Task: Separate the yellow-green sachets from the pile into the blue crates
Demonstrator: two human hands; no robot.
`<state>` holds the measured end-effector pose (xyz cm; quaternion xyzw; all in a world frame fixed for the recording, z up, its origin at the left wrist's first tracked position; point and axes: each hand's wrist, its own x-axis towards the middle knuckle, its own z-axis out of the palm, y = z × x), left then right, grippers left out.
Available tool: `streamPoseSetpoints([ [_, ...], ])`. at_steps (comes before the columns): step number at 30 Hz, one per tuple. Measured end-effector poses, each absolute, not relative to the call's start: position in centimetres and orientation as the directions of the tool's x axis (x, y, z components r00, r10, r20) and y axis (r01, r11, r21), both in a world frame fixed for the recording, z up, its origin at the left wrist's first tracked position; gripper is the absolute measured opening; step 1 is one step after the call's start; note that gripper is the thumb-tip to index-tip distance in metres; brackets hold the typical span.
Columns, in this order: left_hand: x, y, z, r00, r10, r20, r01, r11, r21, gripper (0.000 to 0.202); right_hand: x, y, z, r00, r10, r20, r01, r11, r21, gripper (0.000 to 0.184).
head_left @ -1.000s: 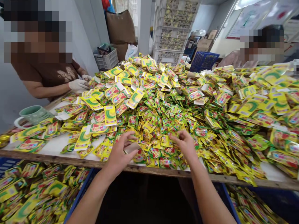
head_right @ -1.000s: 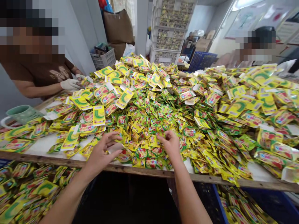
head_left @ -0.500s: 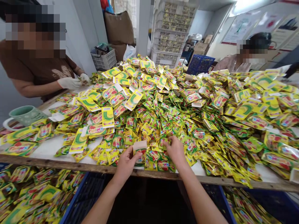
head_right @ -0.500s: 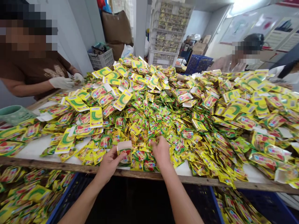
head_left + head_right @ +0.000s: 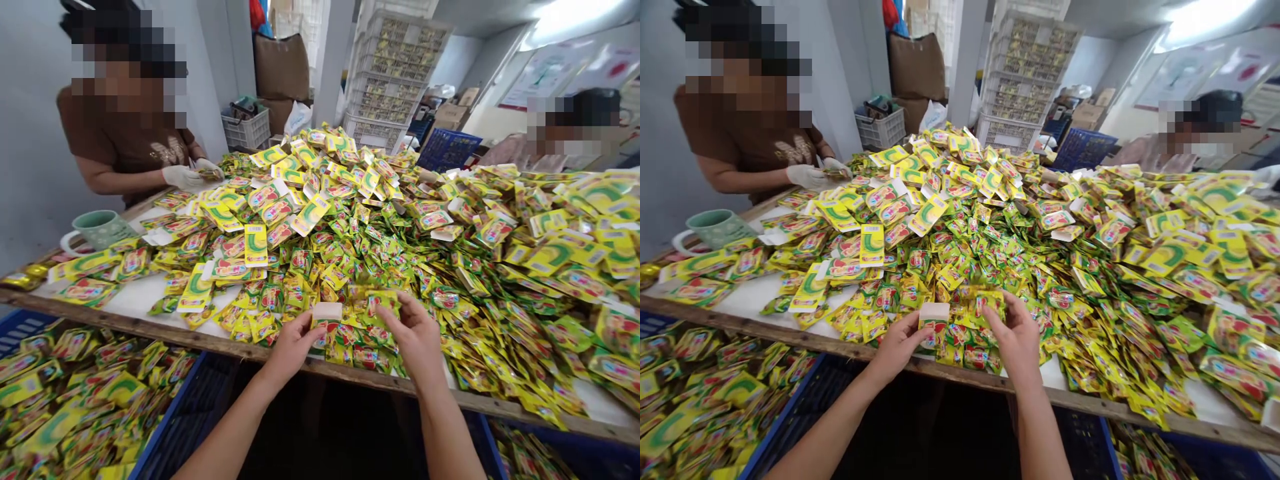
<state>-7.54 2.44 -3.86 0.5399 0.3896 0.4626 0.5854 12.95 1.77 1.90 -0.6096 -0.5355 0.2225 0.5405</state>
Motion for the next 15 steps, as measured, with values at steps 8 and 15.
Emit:
streamPoseSetpoints([
  [8,-7.5,2.4,-3.2,0.353,0.922,0.157,-0.190,-0.094,0.977,0.035,9.5,1.8,4.6,-0.449,0.775,0.445,0.574,0.632,-0.521,0.026],
  [15,-7.7,2.3,-3.3,0.375,0.920,0.113,-0.213,-0.033,0.976,0.036,9.9,1.8,3.2,-0.263,0.769,0.583,0.667,0.581,-0.466,0.019],
])
